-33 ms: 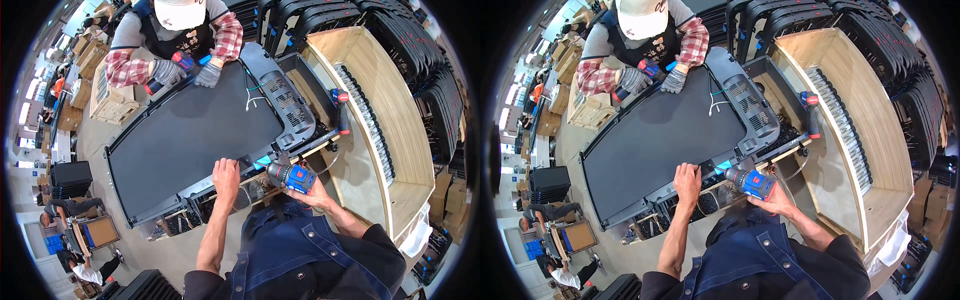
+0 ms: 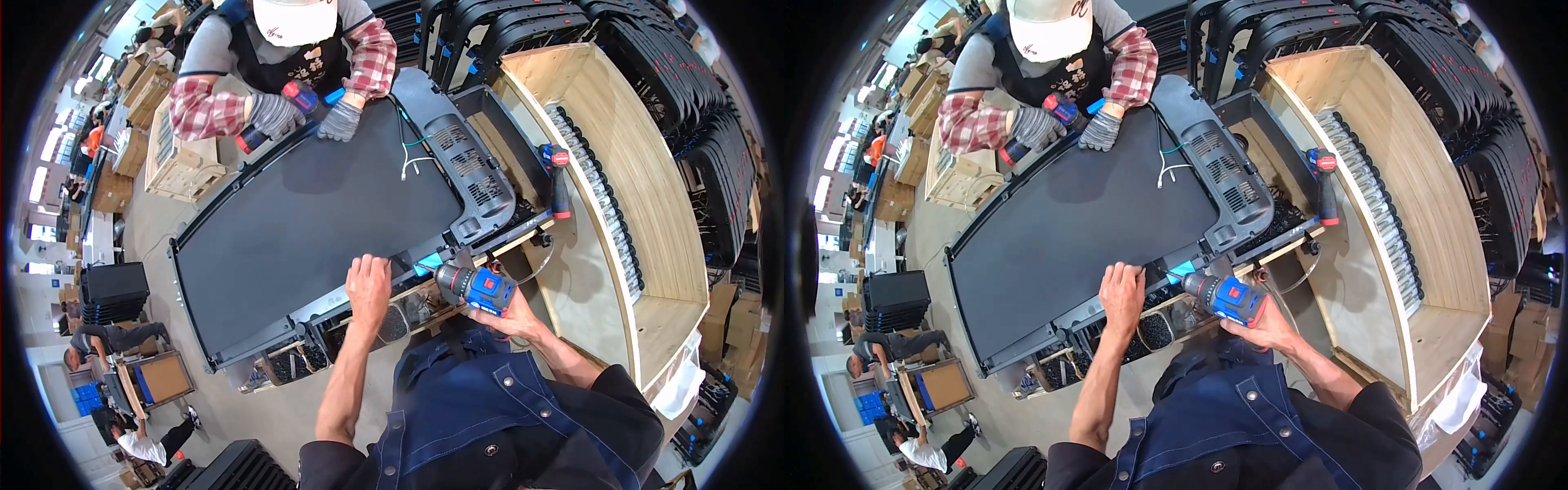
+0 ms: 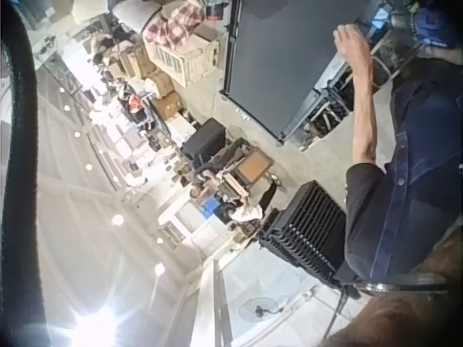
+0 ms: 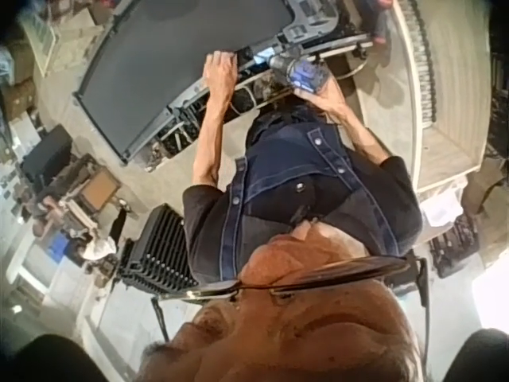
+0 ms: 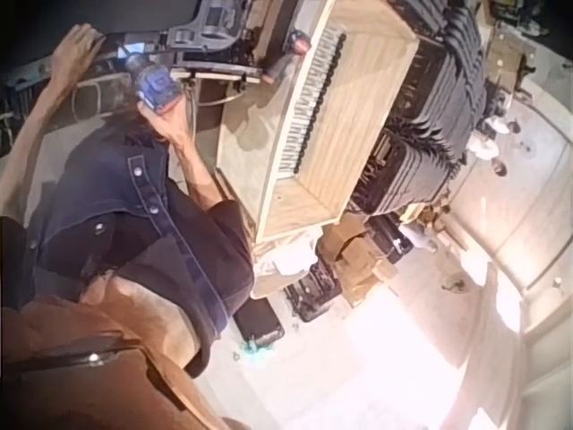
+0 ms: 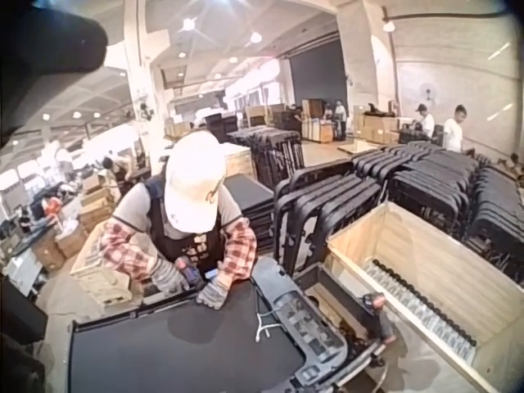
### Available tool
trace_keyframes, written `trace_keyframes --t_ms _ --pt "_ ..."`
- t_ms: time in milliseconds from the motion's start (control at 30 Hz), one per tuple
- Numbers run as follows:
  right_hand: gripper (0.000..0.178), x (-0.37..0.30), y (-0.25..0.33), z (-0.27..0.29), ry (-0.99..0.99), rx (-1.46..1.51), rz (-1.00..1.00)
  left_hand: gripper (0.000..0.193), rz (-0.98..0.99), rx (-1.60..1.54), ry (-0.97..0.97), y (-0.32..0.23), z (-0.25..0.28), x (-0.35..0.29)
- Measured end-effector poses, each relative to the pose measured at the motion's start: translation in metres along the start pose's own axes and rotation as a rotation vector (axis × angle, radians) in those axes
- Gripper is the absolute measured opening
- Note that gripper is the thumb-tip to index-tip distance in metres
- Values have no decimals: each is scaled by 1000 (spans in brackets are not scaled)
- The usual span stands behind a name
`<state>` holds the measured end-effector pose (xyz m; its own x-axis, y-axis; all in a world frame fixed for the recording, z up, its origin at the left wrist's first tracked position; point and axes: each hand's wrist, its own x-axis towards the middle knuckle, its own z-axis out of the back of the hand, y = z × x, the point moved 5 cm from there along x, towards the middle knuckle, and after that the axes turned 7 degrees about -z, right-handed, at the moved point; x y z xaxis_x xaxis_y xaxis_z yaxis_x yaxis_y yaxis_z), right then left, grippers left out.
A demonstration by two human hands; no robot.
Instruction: Assembling treadmill components, specifically fastening motor covers and internal parts using power screwdrivers on an assembly line.
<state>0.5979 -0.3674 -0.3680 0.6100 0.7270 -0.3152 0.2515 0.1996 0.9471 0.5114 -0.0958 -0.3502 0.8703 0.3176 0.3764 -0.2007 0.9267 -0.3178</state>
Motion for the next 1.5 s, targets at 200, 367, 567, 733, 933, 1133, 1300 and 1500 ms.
trace_keyframes --t_ms 200,367,567,733,933,1133,1300,1500 --pt "42 18 54 -8 78 -361 -54 17 -290 -228 88 15 -9 21" --pt "38 50 86 -18 153 -736 14 21 -190 -349 159 27 -12 27" --pt "38 83 116 -36 270 -961 -77 20 -129 -363 189 35 -19 24" --pt "30 99 127 -49 323 -1068 -123 19 -172 -351 161 38 -21 24" --pt "28 112 131 -56 375 -1110 -216 19 -170 -349 165 39 -22 24" --pt "28 119 130 -61 414 -1149 -204 19 -182 -350 144 40 -21 24" --pt "28 125 138 -74 424 -1210 -226 20 -179 -353 144 41 -26 22" --pt "38 138 150 -101 468 -1495 -94 23 -196 -401 129 43 -30 19"
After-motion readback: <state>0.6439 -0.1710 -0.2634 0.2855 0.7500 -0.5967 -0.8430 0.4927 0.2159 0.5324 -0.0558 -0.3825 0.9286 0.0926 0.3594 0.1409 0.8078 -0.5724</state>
